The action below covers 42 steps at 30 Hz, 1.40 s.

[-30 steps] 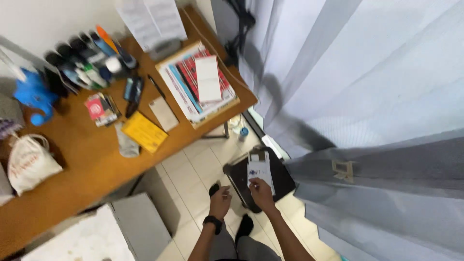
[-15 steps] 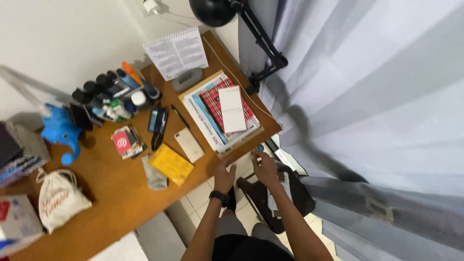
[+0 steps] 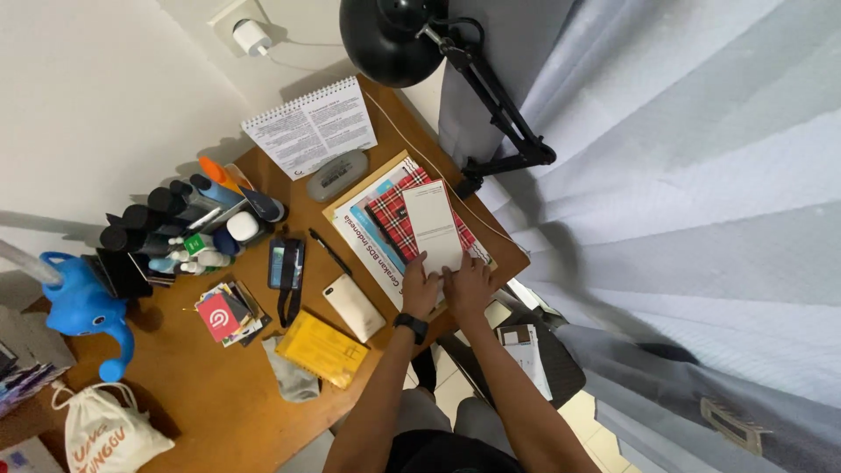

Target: Clearing items from a desk and placing them on a chair

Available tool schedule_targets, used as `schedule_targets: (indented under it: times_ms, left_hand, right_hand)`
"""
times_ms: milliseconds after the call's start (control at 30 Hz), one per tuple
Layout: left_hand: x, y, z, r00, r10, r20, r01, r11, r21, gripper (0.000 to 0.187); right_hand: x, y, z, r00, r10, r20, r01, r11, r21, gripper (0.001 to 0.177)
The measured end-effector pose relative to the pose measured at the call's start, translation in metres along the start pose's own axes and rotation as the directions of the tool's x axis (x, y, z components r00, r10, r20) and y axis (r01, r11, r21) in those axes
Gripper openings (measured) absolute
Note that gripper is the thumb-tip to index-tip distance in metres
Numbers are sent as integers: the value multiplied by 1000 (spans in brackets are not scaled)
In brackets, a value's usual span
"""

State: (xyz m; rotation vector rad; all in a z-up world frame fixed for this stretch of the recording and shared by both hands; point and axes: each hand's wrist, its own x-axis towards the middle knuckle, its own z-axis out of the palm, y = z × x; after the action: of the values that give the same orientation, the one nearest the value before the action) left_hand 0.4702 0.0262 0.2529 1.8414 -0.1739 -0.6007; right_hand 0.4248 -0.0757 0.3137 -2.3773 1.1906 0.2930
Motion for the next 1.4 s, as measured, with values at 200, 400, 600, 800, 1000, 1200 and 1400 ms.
schedule_targets:
  times_ms: [200,400,600,800,1000,1200,1400]
  left_hand:
    - [3,-17,1,999,-26,-21,25,999,-22,59]
    - [-14,1,-20,996,3,-84,-2,1000,10,52]
    - [-36,-31,-14,972,-159,-170,133,979,-157,64]
    - [-110,-10,20,979,-167,-119,125,946,-298,54]
    - [-206,-61,97,991,-137,-1,136,984,-115,54]
    - [-311,-125,200,963,-268,23,269,955,-127,57]
    - [-348,-211,278,944,-326,58,321,944,80,63]
  right_hand:
    - [31,24,53,995,51,-88,-40,992,121,52]
    - [24,46,41,999,-31,42,-23,442,897,14]
    - [-17,80,18,996,-78,44,-12,382,924,21]
    - [-86,145,-17,984,-70,164,-132,333,934,21]
    - [-148,286,7,983,-30,184,-155,413,897,23]
    - [-200,433,63,963,97,252,-270,383,883,22]
    - [-219,504,111,912,199,359,-408,351,843,23]
